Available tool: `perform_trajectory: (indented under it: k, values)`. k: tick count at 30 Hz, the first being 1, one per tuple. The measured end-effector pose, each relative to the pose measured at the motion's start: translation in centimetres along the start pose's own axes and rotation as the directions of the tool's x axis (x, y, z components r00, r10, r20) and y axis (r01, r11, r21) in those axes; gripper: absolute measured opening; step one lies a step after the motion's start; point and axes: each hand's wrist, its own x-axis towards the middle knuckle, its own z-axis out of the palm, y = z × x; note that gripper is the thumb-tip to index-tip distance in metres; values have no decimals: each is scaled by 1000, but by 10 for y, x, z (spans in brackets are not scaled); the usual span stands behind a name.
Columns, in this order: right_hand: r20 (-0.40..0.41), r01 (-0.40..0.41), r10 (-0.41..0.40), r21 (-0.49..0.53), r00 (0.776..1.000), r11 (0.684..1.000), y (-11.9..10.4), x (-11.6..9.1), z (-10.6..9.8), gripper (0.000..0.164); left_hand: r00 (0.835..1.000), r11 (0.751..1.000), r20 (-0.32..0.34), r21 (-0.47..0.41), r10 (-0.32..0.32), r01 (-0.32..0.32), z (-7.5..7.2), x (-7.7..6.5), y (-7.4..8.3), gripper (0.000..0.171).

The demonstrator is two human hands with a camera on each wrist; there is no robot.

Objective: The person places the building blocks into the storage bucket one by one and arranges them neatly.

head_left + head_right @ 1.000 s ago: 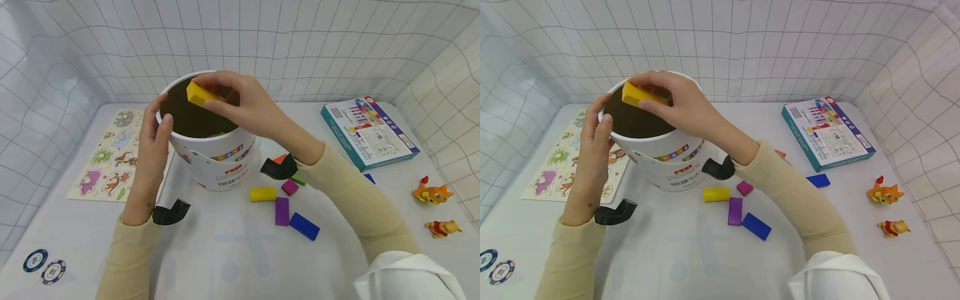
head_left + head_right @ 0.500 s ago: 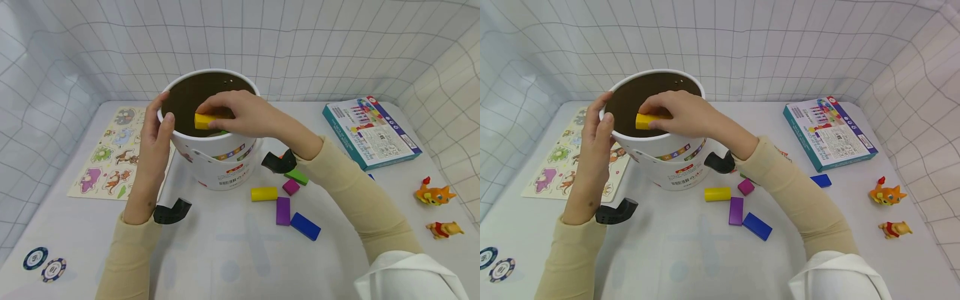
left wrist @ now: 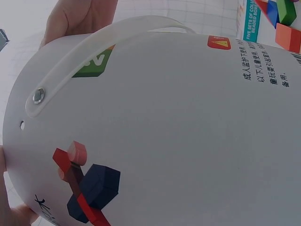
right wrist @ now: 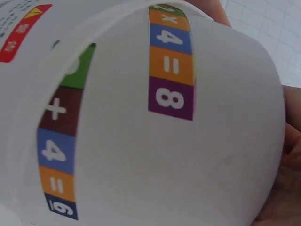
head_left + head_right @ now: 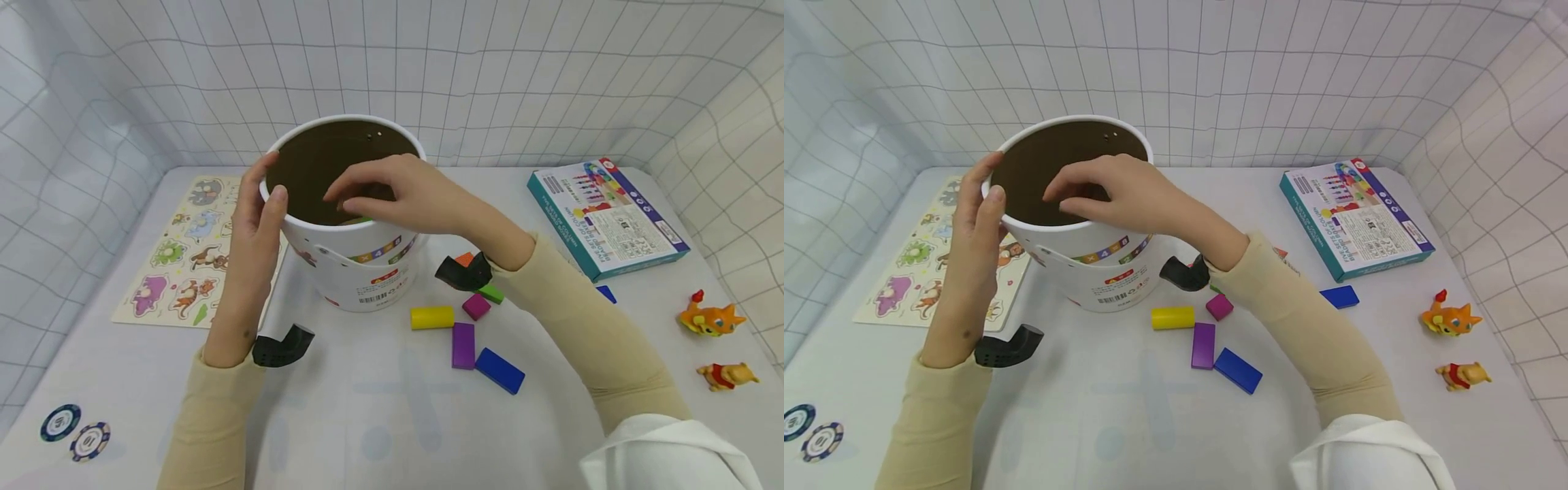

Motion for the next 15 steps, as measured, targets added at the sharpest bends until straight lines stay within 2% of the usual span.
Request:
perform_trajectory:
  k: [3, 7, 10, 15]
  values:
    - [-113, 32, -25, 63, 993, 998, -1, -21, 2, 23, 1000, 1000, 1, 7, 2, -2, 0, 0, -1, 47]
    - [-237, 25, -1, 99, 971, 995, -3, -61, -1, 25, 1000, 999, -7, 30, 20, -20, 1, 1, -2, 48]
    - [-292, -48, 73, 95, 954, 994, 1, -97, -4, 28, 1000, 998, -14, 52, 23, -22, 1, 1, -2, 48]
    - [-289, -204, 218, 75, 932, 976, 24, -157, 2, 30, 1000, 999, -15, 27, 22, -22, 0, 0, -2, 48]
